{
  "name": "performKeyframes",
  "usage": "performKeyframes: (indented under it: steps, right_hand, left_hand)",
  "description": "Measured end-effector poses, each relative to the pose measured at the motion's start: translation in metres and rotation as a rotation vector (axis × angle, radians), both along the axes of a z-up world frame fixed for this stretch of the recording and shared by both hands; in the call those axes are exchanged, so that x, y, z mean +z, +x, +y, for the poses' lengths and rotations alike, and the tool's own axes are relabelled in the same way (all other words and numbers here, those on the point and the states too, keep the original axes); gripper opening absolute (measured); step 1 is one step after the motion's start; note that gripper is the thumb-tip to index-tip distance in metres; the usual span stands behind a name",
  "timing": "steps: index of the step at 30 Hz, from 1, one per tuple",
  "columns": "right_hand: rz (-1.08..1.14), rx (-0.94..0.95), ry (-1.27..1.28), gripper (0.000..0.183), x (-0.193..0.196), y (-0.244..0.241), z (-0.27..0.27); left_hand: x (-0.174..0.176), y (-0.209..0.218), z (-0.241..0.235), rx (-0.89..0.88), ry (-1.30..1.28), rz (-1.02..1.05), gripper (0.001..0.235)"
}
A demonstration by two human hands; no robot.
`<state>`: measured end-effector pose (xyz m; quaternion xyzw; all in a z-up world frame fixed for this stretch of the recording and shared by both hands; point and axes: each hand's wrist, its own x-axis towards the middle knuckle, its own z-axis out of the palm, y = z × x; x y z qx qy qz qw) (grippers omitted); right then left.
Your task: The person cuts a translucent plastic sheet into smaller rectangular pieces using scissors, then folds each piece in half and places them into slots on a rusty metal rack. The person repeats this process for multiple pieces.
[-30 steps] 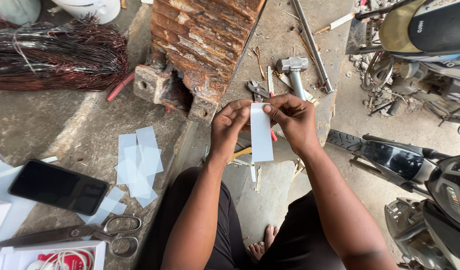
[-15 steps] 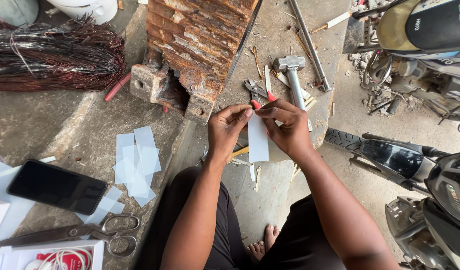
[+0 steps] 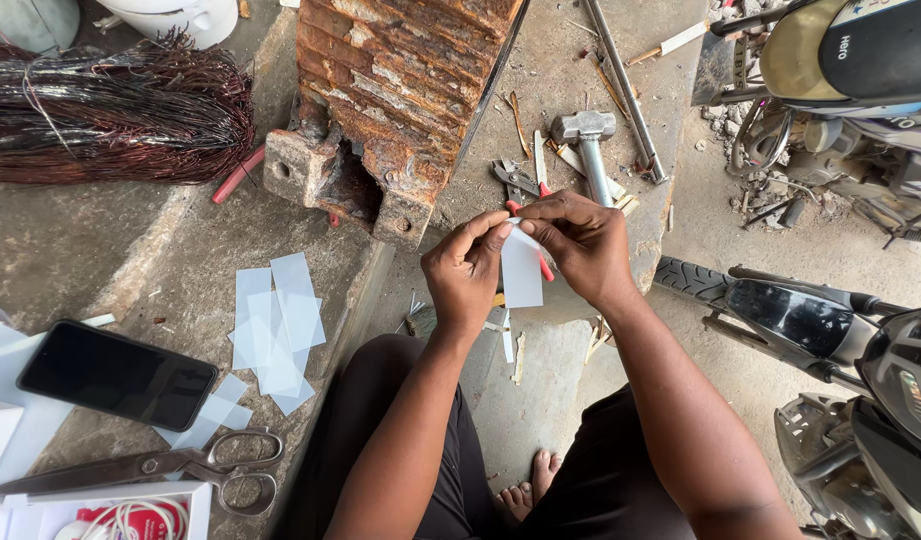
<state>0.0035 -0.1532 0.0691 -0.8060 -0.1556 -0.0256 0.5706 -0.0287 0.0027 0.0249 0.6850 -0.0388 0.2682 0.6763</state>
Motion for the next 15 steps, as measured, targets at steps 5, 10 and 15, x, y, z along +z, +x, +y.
performKeyframes:
  steps: [5, 10, 15]
  right_hand:
    - [-0.05, -0.022, 0.031, 0.009, 0.003, -0.006, 0.009]
    - [-0.138, -0.013, 0.045, 0.006, 0.006, -0.01, 0.016]
    - [-0.149, -0.074, -0.038, 0.005, 0.012, -0.01, 0.017]
  left_hand:
    - [0.005, -0.003, -0.001, 0.033, -0.008, 0.024, 0.015]
    - [0.003, -0.003, -0.001, 0.009, -0.043, 0.024, 0.015]
    - [0.002, -0.001, 0.007, -0.183, -0.182, 0.055, 0.024]
